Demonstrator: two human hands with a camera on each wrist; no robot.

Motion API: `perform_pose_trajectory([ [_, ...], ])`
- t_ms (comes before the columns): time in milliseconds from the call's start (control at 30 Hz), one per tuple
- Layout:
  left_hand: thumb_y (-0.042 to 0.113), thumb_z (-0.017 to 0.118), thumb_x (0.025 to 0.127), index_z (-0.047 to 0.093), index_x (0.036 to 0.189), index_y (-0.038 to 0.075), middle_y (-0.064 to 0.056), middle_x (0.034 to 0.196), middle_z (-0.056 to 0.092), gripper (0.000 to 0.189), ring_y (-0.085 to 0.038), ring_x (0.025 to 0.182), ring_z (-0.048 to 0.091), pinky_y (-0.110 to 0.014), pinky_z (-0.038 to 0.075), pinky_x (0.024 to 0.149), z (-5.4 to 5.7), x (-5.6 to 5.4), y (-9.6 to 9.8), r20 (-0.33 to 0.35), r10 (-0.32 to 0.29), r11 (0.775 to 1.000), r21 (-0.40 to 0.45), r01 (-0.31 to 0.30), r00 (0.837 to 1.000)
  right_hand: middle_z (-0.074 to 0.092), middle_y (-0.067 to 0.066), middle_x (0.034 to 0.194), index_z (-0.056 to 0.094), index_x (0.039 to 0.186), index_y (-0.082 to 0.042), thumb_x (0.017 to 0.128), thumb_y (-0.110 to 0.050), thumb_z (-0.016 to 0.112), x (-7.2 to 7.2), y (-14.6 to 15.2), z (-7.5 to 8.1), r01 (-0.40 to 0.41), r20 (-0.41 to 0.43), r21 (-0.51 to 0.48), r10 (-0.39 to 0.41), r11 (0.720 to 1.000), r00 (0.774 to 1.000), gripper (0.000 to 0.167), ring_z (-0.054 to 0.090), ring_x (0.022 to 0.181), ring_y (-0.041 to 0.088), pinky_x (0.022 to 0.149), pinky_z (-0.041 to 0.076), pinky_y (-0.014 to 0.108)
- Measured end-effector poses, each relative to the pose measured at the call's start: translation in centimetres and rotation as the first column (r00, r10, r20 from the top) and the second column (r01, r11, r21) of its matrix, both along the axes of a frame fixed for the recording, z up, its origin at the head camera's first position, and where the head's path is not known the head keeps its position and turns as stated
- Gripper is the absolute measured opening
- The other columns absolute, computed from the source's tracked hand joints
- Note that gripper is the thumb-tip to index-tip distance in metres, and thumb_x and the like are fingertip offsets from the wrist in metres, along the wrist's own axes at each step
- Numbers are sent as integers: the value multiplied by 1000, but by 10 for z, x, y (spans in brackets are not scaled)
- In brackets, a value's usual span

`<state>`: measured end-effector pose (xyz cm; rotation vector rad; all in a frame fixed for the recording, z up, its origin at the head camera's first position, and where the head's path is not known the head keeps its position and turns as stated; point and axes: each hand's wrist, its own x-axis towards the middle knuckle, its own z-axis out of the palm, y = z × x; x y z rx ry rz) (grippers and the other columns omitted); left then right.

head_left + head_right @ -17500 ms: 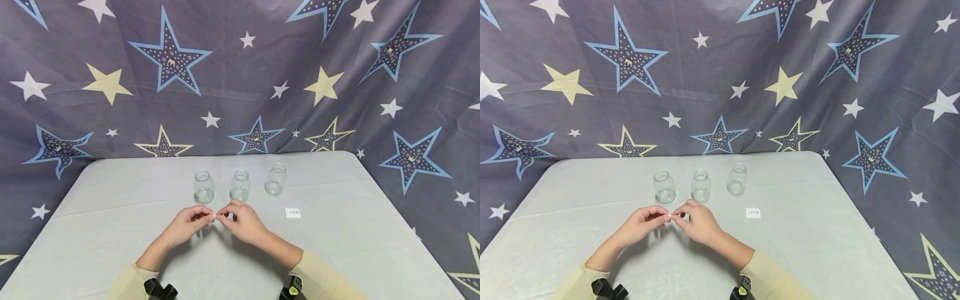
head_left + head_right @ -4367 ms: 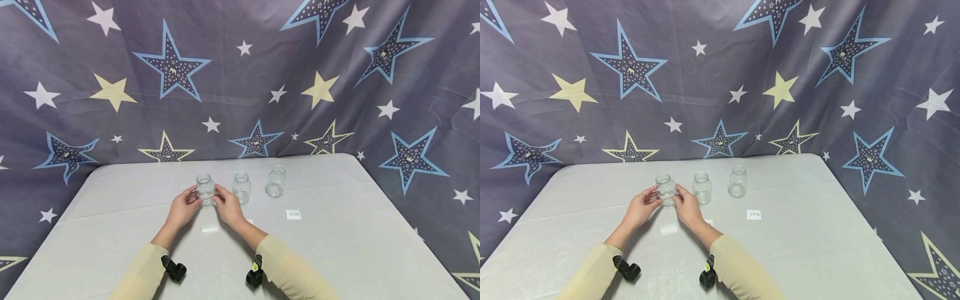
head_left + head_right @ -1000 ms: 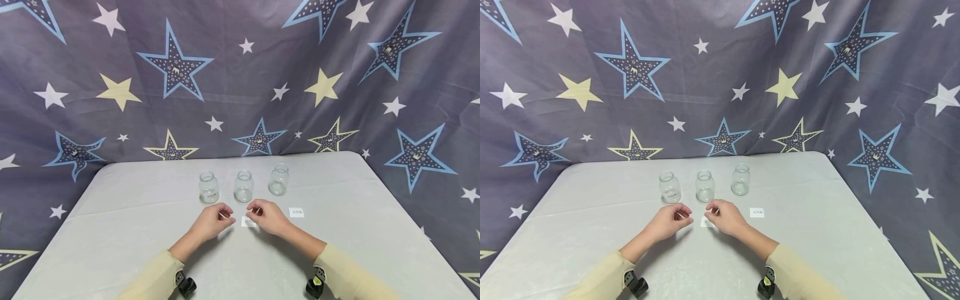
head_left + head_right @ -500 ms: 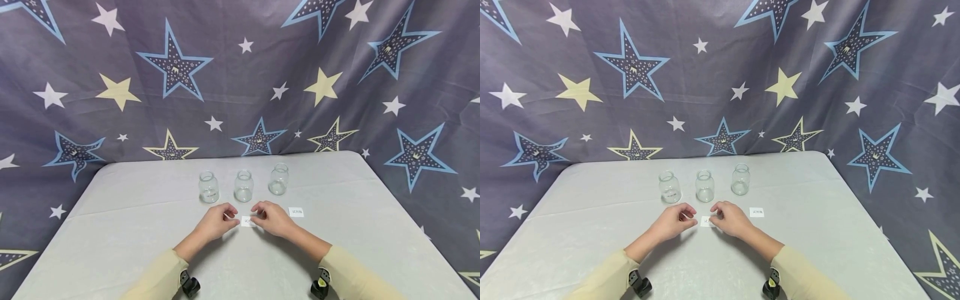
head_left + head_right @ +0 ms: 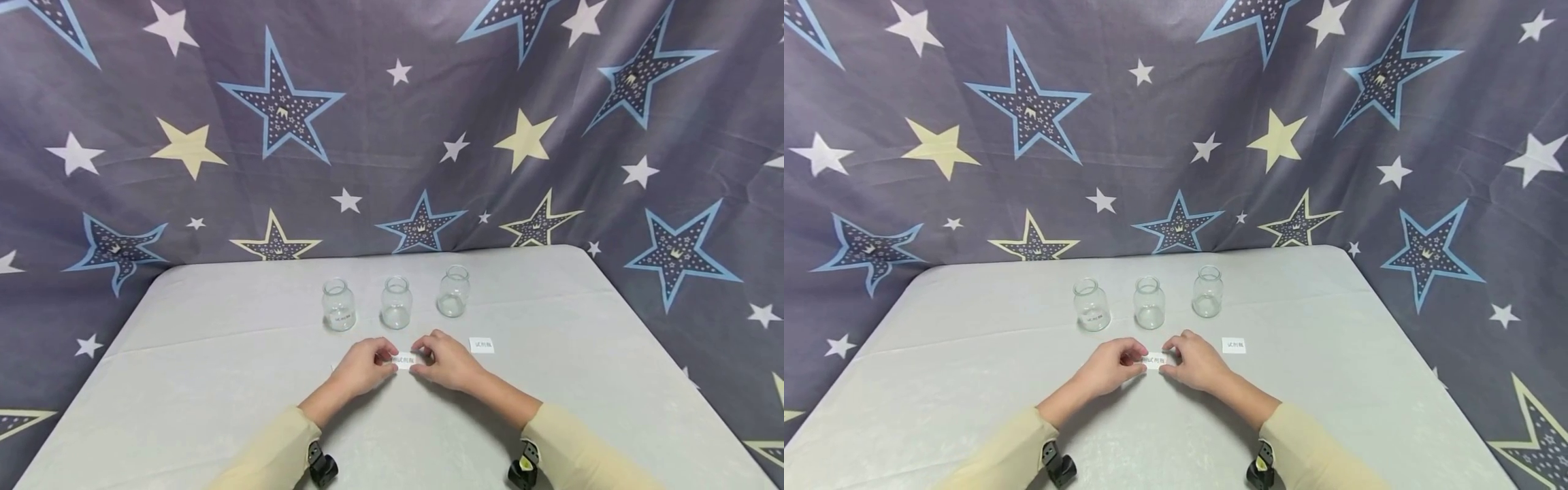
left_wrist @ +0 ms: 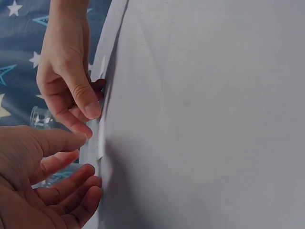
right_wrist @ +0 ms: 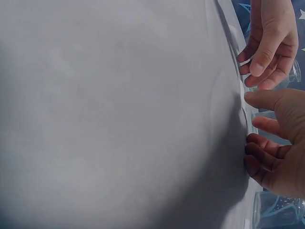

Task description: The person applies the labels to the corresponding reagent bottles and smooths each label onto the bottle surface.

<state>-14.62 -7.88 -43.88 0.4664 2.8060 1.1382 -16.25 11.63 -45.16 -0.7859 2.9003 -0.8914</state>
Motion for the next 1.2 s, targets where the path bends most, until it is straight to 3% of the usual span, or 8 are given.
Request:
perform_pose_trajectory([
  [267,7,70,76,65,95,5,-4,81,59,19,-11,71,47,-23,39,64,-4,-3,2,-8,32,998,-48,-33,999,54,0,82,67,96,-11,74,-27,78,1,-2,0,9,4,34,-9,999,1000,30,45,70,7,61,38,20],
  [567,7,71,74,68,95,-1,-5,79,56,23,-11,72,46,-25,41,66,-6,-6,5,-35,20,993,-119,-25,999,54,-1,81,68,94,-11,74,-25,78,1,-4,0,4,-1,46,-4,999,1000,26,47,70,8,61,39,21],
  [1200,11,73,74,68,91,3,-4,79,53,19,-11,71,44,-24,39,65,-6,-4,7,-10,30,991,-129,-31,999,56,-1,78,70,92,-10,74,-23,78,-1,-5,0,-15,0,21,15,1000,1000,23,48,70,9,62,40,21],
])
